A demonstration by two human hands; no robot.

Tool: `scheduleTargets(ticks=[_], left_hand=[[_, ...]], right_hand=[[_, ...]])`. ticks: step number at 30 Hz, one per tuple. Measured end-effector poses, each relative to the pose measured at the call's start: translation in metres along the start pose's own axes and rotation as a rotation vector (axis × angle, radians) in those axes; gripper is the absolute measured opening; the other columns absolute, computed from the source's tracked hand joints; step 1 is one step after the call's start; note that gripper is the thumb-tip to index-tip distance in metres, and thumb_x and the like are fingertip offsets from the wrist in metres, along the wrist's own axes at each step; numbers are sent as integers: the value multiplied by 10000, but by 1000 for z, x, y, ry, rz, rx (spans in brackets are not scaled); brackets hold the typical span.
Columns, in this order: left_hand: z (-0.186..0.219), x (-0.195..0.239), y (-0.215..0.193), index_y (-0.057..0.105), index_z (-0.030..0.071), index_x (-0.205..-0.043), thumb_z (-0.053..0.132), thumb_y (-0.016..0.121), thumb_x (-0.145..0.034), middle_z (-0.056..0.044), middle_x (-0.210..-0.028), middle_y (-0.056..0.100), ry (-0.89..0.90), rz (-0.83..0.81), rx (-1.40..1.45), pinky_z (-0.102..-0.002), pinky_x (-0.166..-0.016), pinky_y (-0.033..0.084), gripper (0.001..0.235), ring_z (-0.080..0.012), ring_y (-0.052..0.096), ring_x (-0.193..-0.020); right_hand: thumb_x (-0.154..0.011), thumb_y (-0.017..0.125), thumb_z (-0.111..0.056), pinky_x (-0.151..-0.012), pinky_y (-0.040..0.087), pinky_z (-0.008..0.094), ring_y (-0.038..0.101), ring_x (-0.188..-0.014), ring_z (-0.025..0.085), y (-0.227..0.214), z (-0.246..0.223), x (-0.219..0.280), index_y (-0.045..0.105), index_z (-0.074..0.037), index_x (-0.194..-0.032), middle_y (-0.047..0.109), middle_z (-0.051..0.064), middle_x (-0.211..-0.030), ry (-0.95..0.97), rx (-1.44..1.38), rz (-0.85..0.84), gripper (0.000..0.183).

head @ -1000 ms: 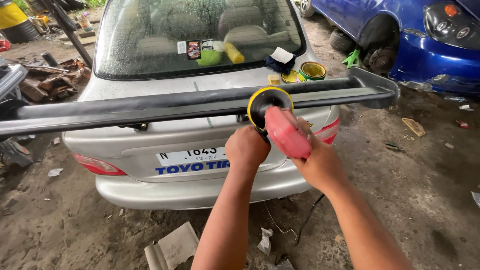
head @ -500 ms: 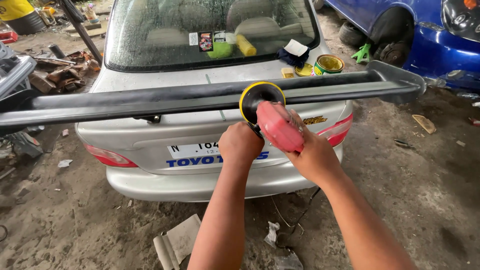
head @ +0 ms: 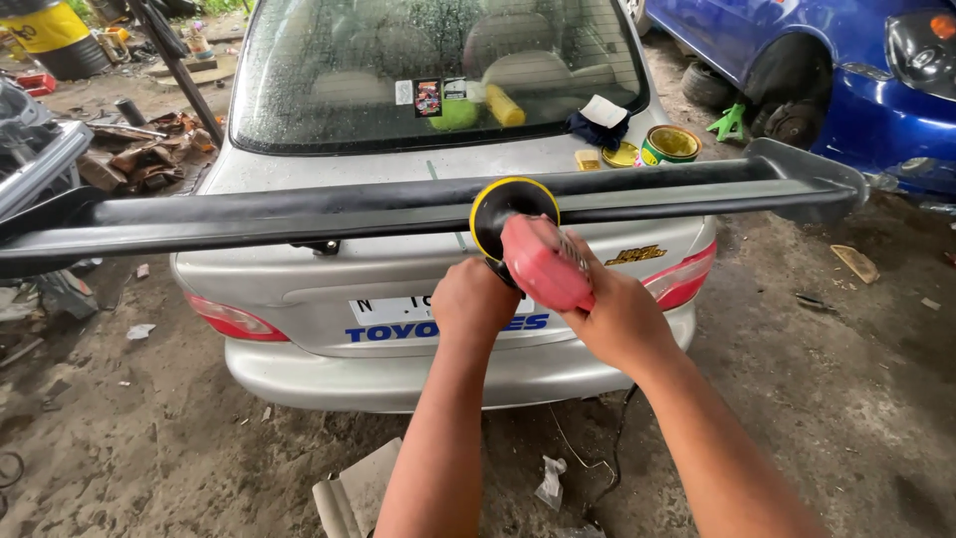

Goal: The person uses a red electric polisher with a yellow pad to polish the black rear spoiler of a silver car. They move the polisher back and forth along the spoiler's surface and then polish the trunk lid below it.

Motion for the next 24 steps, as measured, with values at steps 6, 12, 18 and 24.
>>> scheduleTargets(ticks=[6,12,18,24], left_hand=[[-5,-12,-4,746,74,-796,334,528,-926,-105,-690,707,16,37,-56,-422,-672,618,363,-308,753,-722],[-12,-22,-18,735,65,-789,206,535,-834,-98,-665,679,17,33,-80,-422,-626,610,249,-307,741,-698],[-23,-4,-14,745,63,-806,187,571,-842,-97,-655,679,23,-37,-101,-391,-630,612,216,-280,741,-685],[-37,-13,-16,740,53,-800,157,539,-841,-101,-641,676,-9,-30,-64,-401,-565,591,230,-289,724,-638]], right_hand=[[-862,730,-273,-816,573,629,684,-966,537,-12,-26,-3,525,-38,-1473,715,322,-1007,20,-28,22,686],[-904,721,-298,-819,580,585,705,-984,507,-9,-39,-20,505,-40,-1497,729,288,-1048,55,-50,-11,682],[-877,703,-319,-801,618,459,753,-922,369,47,10,3,583,-148,-1453,758,127,-961,119,70,-53,613],[-900,664,-238,-698,605,491,742,-851,402,36,-23,-4,680,-73,-1213,727,169,-854,178,33,-74,354]])
Point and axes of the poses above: each hand's wrist, its own x-axis away from the middle knuckle, its own y-axis out of the palm, z = x × y, the point moved 6 cm from there along -x, towards the middle knuckle
